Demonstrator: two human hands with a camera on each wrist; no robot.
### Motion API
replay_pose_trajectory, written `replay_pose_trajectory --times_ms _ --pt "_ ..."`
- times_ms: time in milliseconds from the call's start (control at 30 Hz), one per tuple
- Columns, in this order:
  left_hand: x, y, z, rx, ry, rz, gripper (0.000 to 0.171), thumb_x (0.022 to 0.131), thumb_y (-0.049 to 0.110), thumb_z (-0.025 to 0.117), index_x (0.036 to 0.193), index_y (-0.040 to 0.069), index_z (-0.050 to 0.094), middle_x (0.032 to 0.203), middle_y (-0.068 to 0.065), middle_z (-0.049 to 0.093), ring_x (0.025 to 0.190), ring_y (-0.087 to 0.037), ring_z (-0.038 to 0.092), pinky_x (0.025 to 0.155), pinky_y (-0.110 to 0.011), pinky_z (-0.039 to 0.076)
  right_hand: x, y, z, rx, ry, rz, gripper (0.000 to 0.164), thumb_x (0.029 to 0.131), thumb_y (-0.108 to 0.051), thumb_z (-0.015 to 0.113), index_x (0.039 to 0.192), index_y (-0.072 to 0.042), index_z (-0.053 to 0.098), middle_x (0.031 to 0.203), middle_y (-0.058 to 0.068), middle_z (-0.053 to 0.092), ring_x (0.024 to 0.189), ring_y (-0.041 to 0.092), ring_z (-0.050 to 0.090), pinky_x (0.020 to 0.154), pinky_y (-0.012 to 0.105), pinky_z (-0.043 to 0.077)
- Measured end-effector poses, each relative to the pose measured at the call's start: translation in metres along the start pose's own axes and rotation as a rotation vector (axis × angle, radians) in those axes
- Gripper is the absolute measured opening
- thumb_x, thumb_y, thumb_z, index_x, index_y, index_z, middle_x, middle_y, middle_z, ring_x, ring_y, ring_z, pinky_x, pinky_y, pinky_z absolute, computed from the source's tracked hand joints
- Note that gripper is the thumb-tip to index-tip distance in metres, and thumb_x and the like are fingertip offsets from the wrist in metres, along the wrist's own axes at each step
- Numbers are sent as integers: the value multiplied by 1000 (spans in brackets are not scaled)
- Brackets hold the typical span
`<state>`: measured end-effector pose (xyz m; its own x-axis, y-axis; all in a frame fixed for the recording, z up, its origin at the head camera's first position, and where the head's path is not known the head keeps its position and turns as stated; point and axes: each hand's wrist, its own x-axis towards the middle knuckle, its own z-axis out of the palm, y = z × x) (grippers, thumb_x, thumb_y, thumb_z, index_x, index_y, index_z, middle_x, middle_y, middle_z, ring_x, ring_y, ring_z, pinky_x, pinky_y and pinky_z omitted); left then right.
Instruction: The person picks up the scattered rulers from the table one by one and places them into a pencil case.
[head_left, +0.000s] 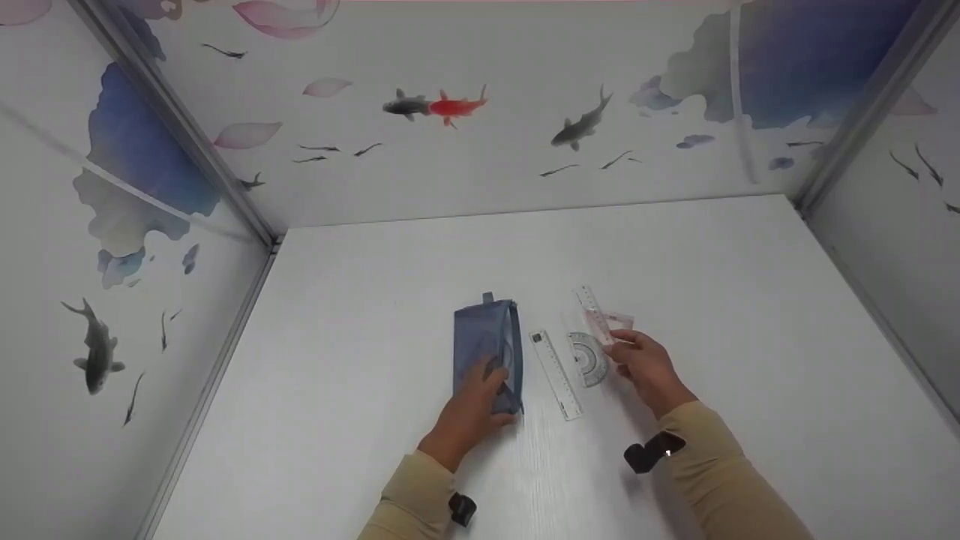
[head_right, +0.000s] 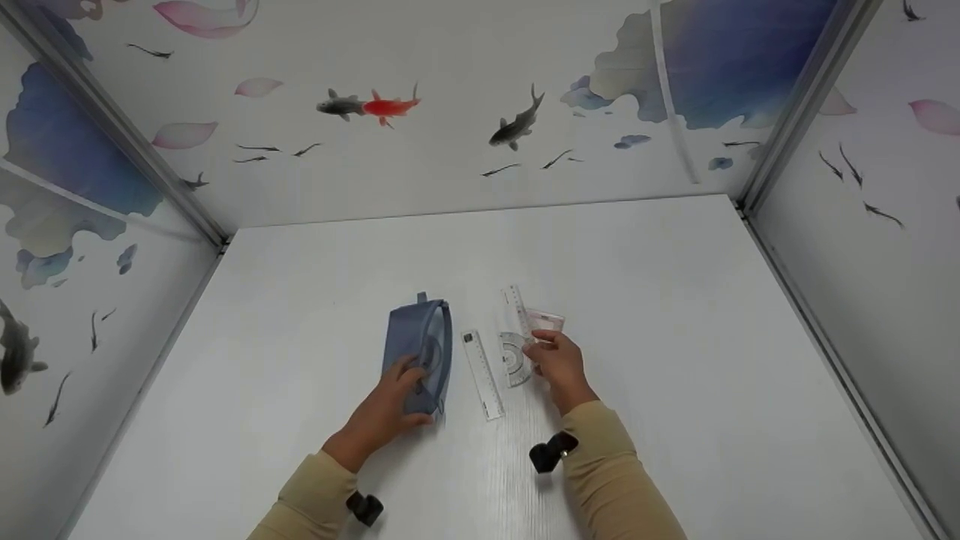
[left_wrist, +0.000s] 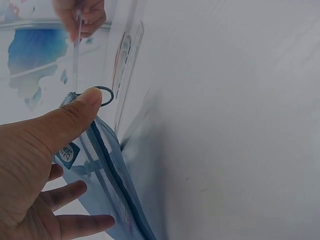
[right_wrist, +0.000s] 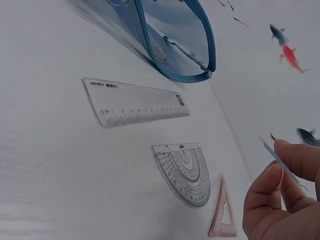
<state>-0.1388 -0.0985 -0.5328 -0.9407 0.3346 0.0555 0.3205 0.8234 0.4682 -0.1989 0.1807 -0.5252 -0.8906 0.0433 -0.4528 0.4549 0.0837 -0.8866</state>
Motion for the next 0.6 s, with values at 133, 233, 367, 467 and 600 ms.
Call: replay_pose_trajectory --times_ms 133,233,367,467,600 --pt "0 0 1 -6 -7 -15 66 75 28 82 131 16 48 149 -19 33 130 -36 44 92 -44 50 -2 0 5 11 -18 -14 51 94 -14 58 141 -3 41 127 14 49 108 27 47 92 34 40" --pt "-1 1 1 1 -8 -14 66 75 28 82 131 16 48 149 -19 33 129 -36 46 91 -42 51 -4 1 9 21 -28 -27 51 94 -12 59 141 -1 42 121 12 51 104 26 48 90 34 41" --pt "0 0 1 9 -6 -4 66 75 27 82 130 16 49 149 -18 33 125 -35 50 87 -39 53 -5 2 15 21 -39 -42 50 93 -12 60 139 0 43 112 8 54 97 22 49 85 32 42" --pt "0 0 1 9 -5 1 65 75 27 82 130 16 48 148 -18 33 123 -34 51 85 -39 53 -7 4 18 20 -41 -52 48 93 -11 61 137 0 45 110 8 55 96 22 50 84 33 42" --pt "0 -1 2 14 -1 7 64 75 28 82 129 16 49 148 -18 34 122 -34 52 85 -39 53 -8 6 23 17 -49 -52 47 93 -11 61 136 1 47 113 10 56 98 24 52 87 36 43"
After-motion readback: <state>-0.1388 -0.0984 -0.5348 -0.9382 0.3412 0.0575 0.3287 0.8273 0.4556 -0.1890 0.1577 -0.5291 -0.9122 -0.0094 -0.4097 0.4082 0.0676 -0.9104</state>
